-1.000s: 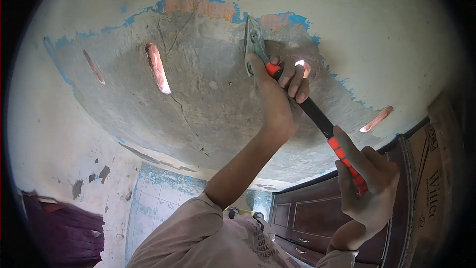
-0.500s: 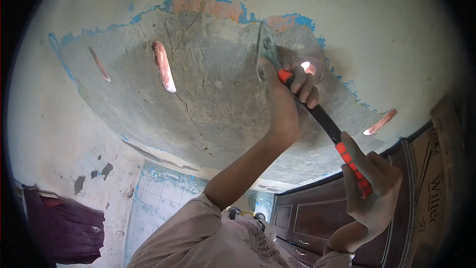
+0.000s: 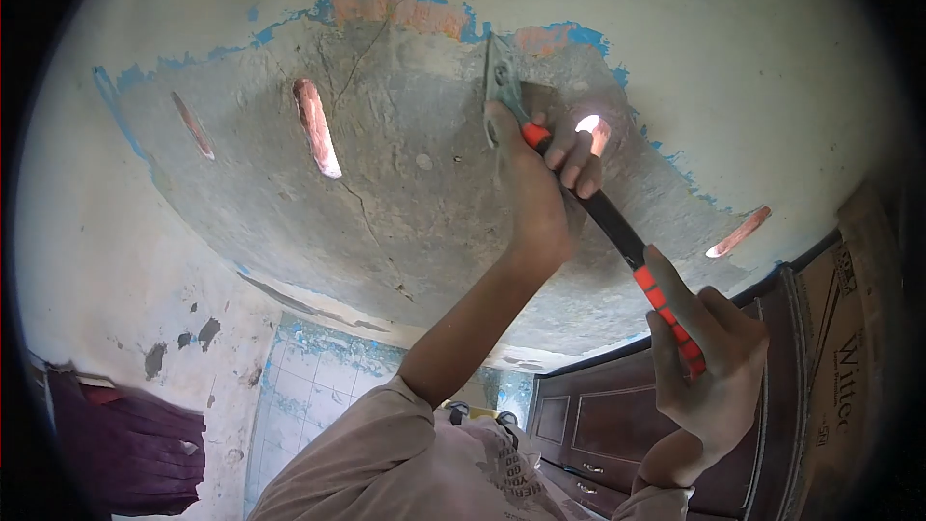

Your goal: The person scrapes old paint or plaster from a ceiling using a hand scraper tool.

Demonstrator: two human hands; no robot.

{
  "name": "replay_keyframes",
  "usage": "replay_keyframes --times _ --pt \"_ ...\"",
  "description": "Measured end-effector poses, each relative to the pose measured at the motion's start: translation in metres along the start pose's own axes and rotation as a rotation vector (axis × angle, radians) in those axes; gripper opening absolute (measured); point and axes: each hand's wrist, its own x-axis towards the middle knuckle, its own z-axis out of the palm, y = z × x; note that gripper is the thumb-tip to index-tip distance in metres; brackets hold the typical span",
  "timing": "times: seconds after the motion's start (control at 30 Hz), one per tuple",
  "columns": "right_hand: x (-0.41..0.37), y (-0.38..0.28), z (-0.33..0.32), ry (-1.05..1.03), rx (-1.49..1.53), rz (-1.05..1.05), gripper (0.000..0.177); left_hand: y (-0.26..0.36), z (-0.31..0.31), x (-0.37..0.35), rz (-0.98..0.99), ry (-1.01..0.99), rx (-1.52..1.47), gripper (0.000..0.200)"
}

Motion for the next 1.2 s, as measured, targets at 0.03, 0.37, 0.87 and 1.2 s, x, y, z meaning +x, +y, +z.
replay_keyframes --times 0.03,0.37,0.87,1.2 --pt "-0.004 0.003 0.0 0.01 0.0 0.001 0.066 0.0 0.0 -0.001 -0.012 -0.025 0.03 0.047" --pt "-0.006 0.001 0.01 0.029 0.171 0.06 0.066 0.002 -0.01 0.001 0.021 -0.051 0.217 0.055" --pt "0.0 -0.002 0.005 0.001 0.209 -0.001 0.066 0.012 -0.011 0.005 0.068 -0.135 0.142 0.049" --pt "0.0 0.01 0.014 0.018 0.258 -0.015 0.064 0.007 -0.014 0.01 0.124 -0.134 0.203 0.049"
